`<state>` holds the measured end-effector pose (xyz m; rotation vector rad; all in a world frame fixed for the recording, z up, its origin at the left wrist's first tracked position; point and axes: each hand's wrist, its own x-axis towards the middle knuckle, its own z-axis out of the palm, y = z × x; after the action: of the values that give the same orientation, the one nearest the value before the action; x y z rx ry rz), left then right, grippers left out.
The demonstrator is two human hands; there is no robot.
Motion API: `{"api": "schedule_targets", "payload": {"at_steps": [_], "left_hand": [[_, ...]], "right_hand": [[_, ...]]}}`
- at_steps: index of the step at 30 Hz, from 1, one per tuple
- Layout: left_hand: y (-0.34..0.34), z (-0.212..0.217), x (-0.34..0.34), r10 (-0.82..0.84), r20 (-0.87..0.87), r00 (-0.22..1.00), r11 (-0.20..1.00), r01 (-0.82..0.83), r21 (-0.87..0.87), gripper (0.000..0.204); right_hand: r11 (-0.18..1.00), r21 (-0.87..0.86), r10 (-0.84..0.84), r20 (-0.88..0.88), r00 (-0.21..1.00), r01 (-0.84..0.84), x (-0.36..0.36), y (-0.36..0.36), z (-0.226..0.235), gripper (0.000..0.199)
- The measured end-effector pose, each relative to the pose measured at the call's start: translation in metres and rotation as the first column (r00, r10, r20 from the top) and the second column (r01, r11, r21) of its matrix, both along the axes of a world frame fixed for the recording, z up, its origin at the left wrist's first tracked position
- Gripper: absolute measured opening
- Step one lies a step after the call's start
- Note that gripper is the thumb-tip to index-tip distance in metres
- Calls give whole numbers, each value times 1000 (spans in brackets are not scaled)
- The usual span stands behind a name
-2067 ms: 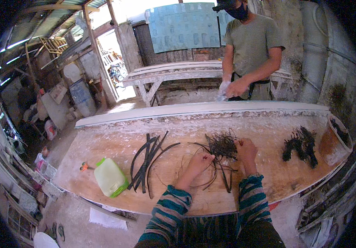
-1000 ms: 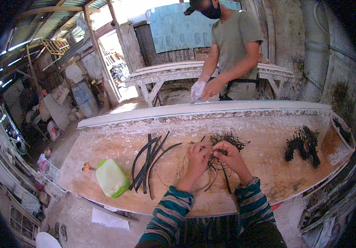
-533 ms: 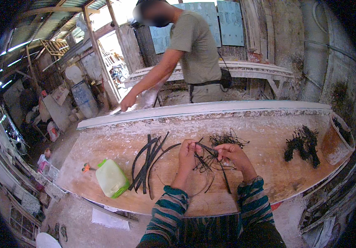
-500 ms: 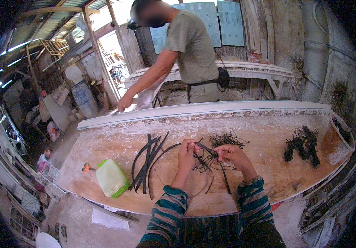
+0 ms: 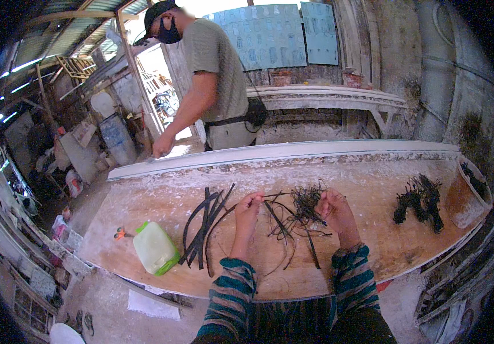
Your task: The person stands at a workbench and repeatedly picks up, separates, and sorts thin black strips of material by hand. A coworker in the background works on a separate white object.
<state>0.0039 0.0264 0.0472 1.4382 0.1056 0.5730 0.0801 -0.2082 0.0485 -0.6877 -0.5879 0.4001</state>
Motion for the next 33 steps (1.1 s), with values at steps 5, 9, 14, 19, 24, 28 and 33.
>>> {"api": "schedule_targets", "payload": {"at_steps": [5, 9, 14, 19, 24, 28, 33], "left_hand": [[5, -23, 13, 71, 99, 992, 865, -111, 490, 20], [-5, -22, 11, 53, 25, 998, 796, -57, 602, 18], [-8, -21, 6, 190, -13, 982, 705, -127, 698, 14], [-14, -34, 14, 155, -121, 980, 867, -77, 492, 13], [-34, -27, 11, -172, -104, 980, 984, 175, 22, 14], [-44, -29, 9, -168, -64, 984, 986, 168, -10, 15], [-47, -25, 7, -254, -108, 961, 966, 249, -65, 17]], "right_hand": [[983, 163, -86, -8, 996, 86, 4, -3, 11, 23], [966, 243, -99, 52, 994, 83, 7, -8, 11, 31], [960, 248, -135, 7, 991, 129, 5, -7, 13, 37], [983, 75, -164, -43, 986, 167, -5, 3, 17, 25], [933, -352, -146, -180, 973, 75, -11, 14, 7, 9], [881, -463, -159, -87, 983, 101, -20, 28, 6, 6], [797, -582, -140, 84, 987, 163, -19, 31, -2, 8]]}}
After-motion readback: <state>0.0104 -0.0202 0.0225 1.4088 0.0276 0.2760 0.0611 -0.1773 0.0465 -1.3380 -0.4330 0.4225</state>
